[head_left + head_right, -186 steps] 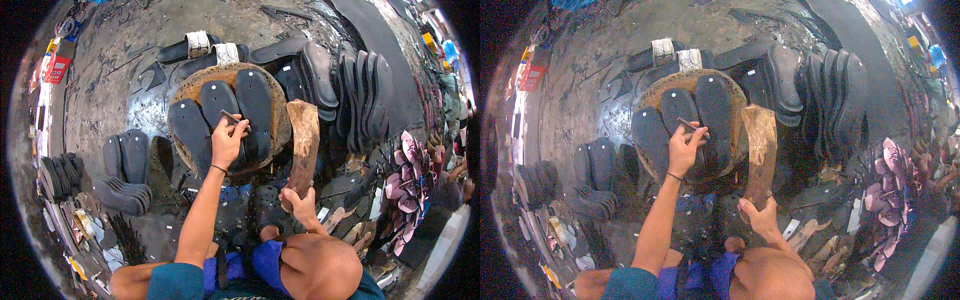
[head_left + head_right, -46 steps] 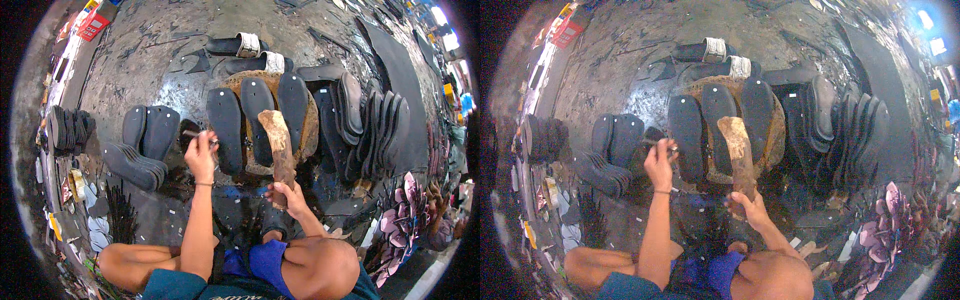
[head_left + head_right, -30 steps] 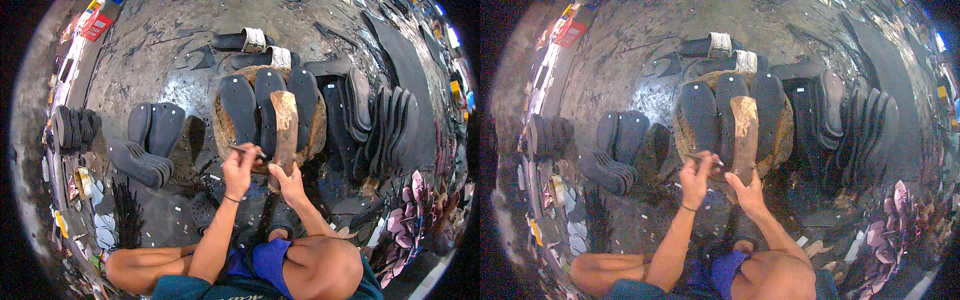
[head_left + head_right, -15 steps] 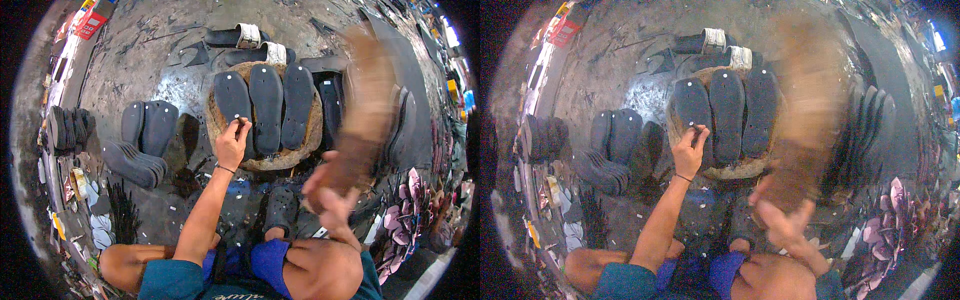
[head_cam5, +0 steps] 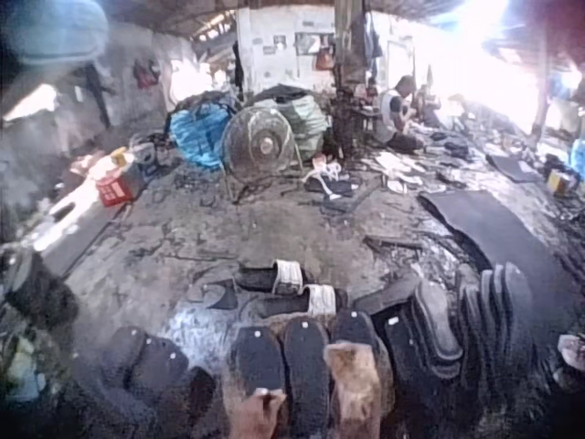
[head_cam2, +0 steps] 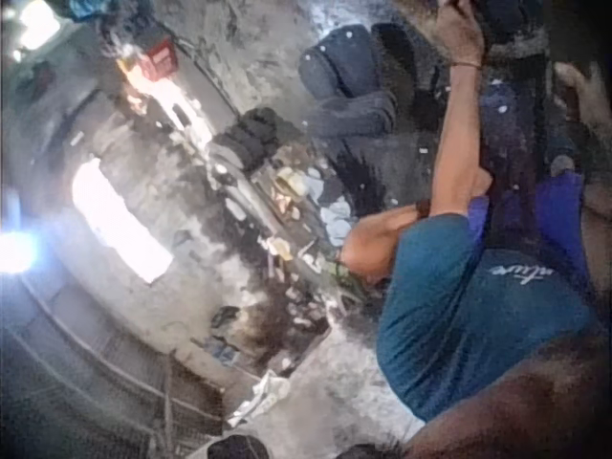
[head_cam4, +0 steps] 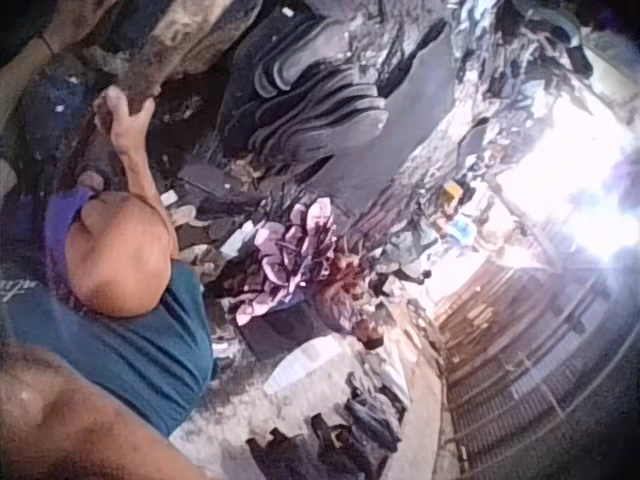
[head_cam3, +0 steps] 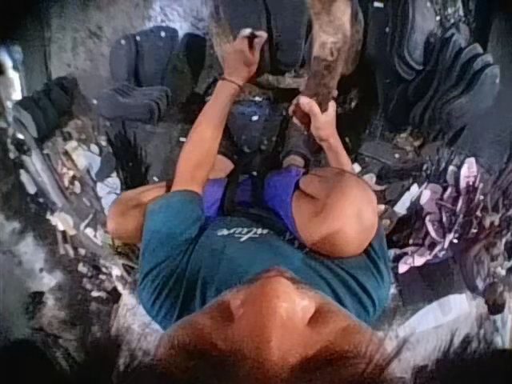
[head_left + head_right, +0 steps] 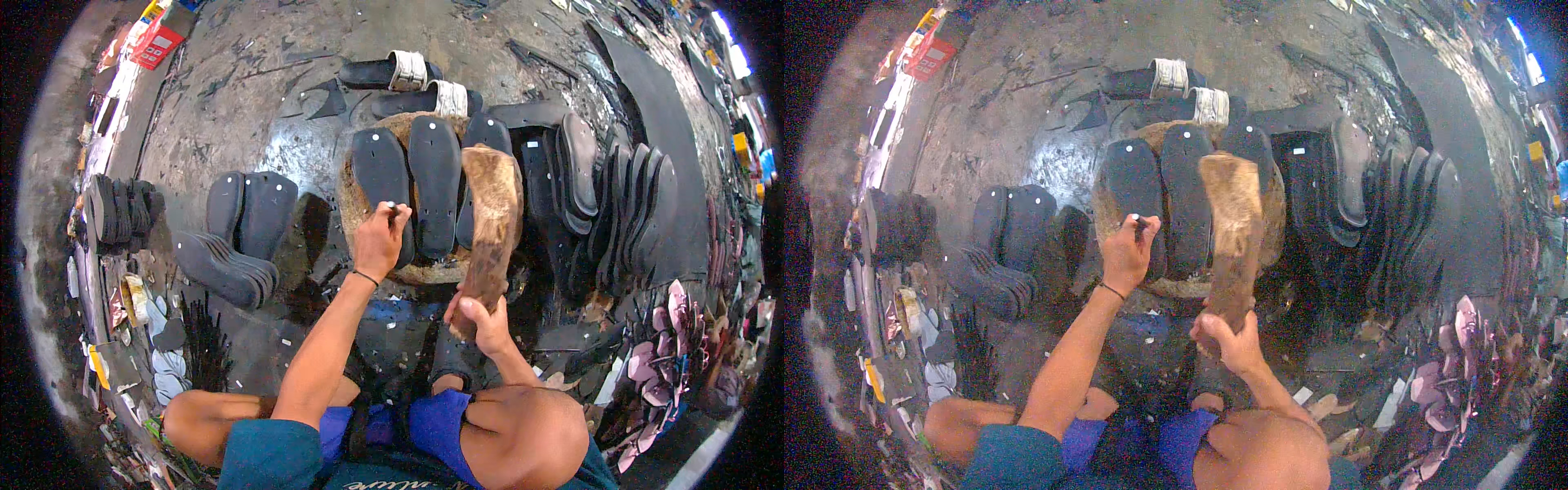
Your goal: The person sits on the floor and uses a hammer and small metal tool to drive fasteners into black shoe soles placed on a wooden block. They repeatedly position the tool and strike it with the hammer, then move the soles aside after each fastening.
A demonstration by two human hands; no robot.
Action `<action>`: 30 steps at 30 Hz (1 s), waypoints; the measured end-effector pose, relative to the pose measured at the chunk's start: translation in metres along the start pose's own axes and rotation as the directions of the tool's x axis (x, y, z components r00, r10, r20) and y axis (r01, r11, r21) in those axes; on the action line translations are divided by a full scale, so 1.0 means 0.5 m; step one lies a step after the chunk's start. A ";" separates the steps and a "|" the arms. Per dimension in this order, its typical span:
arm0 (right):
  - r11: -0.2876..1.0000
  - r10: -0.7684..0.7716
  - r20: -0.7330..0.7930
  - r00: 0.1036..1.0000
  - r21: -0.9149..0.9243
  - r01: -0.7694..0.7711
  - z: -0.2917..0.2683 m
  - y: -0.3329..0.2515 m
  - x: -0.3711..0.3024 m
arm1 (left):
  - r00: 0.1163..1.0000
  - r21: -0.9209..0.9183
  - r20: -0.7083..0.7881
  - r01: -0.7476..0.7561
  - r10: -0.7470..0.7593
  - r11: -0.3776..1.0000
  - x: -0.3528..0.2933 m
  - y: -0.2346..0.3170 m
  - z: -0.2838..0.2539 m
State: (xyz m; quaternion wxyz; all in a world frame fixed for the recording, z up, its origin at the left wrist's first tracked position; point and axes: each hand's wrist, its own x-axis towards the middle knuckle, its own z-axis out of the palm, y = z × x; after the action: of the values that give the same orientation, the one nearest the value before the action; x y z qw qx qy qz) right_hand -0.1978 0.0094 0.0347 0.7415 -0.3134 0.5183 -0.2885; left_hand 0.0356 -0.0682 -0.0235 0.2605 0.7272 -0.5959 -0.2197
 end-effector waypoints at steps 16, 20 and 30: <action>0.990 -0.119 -0.198 0.973 -0.094 0.102 0.045 0.055 0.059 | 0.890 -0.927 -0.052 0.125 -0.453 0.353 -0.100 -0.014 -0.018; 0.984 -0.137 -0.154 0.979 -0.132 0.117 0.051 0.030 0.019 | 0.910 -0.843 -0.100 0.138 -0.403 0.520 -0.030 -0.048 -0.021; 0.944 -0.318 -0.106 0.942 -0.126 0.305 0.082 -0.236 -0.070 | 0.924 -0.457 -0.320 0.042 -0.209 0.888 -0.036 -0.050 -0.001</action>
State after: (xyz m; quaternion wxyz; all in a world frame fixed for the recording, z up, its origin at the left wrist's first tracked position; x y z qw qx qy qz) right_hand -0.1814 -0.0326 0.1565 0.6345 -0.4124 0.5224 -0.3929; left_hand 0.0511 -0.0468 -0.0391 0.5084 0.7142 -0.4232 -0.2288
